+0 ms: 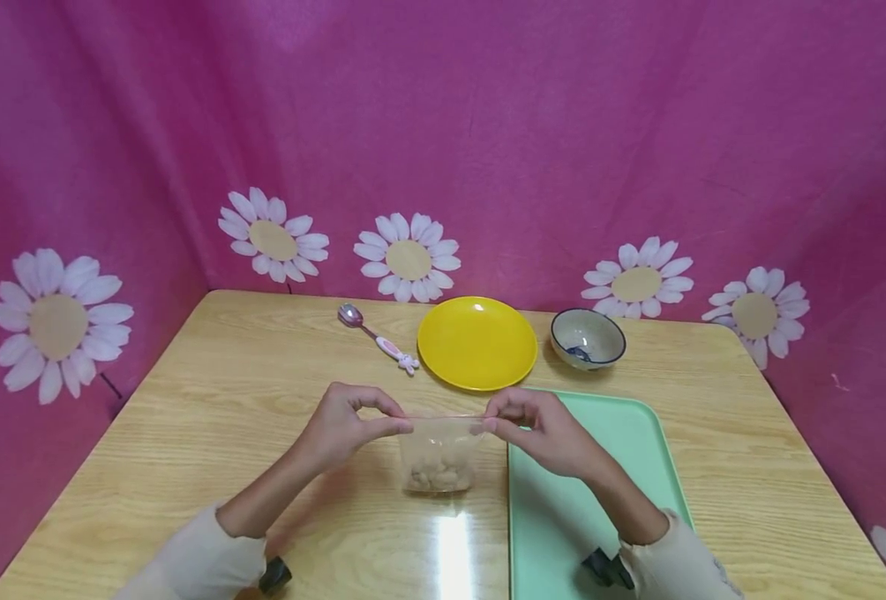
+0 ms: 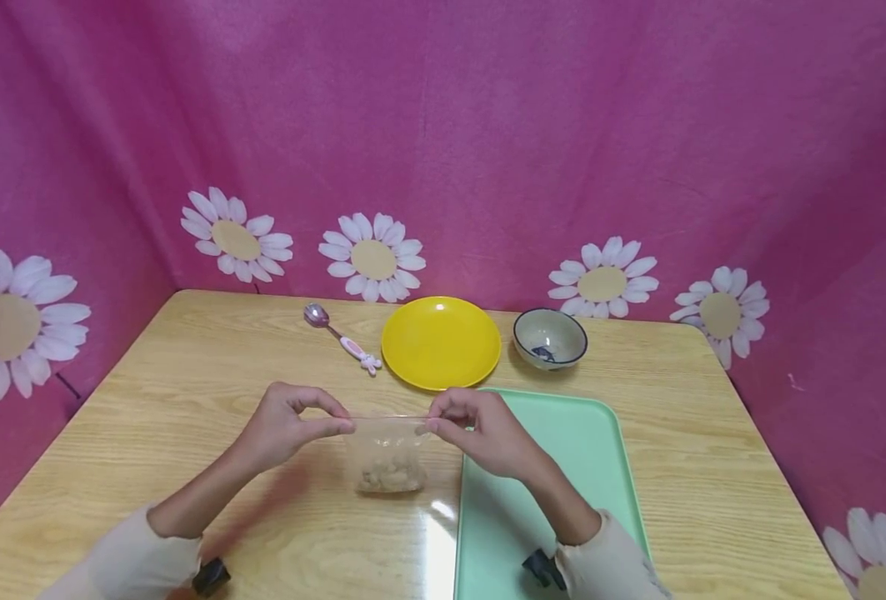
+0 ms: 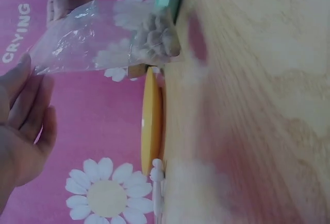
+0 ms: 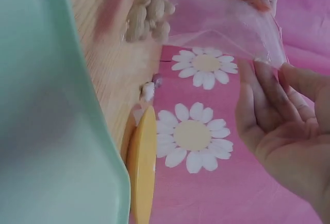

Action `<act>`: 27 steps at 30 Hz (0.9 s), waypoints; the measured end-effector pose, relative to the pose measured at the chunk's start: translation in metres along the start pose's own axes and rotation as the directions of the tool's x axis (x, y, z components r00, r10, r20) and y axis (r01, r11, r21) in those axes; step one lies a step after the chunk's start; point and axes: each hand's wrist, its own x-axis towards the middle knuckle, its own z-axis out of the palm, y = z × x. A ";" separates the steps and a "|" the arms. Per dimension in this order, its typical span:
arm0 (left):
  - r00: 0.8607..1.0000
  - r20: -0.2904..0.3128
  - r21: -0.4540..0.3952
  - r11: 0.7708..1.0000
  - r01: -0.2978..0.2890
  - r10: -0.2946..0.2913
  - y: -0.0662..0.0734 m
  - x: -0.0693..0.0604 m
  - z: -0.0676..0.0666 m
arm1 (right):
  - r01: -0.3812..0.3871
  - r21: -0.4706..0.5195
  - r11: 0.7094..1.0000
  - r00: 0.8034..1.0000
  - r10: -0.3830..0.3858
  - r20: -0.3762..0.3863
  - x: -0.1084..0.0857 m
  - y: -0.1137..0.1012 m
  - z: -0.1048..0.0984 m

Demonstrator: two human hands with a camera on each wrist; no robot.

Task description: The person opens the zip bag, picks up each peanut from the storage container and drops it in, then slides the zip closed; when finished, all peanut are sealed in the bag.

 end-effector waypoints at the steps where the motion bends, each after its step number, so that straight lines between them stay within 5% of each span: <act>1: 0.999 0.039 -0.007 1.000 -0.007 0.007 0.001 -0.001 -0.001 | -0.002 0.025 1.000 1.000 0.002 0.021 -0.002 0.000 -0.001; 7: 0.962 0.268 -0.161 0.987 -0.010 0.053 0.000 0.003 -0.005 | -0.112 0.197 0.974 0.987 0.086 0.137 -0.002 0.011 -0.002; 11: 0.955 0.295 -0.140 0.987 0.082 -0.037 -0.012 0.018 -0.002 | -0.238 0.221 0.946 0.964 0.203 0.169 0.007 0.021 0.003; 16: 0.945 0.228 -0.122 0.956 0.266 -0.234 -0.029 0.037 0.010 | -0.353 0.161 0.922 0.933 0.334 0.133 0.024 0.032 0.009; 20: 0.931 0.129 -0.124 0.926 0.358 -0.342 -0.039 0.046 0.018 | -0.416 0.104 0.903 0.909 0.415 0.038 0.039 0.035 0.014; 27: 0.931 0.022 -0.041 0.930 0.365 -0.364 -0.044 0.053 0.028 | -0.528 0.033 0.848 0.837 0.527 -0.148 0.054 0.034 0.017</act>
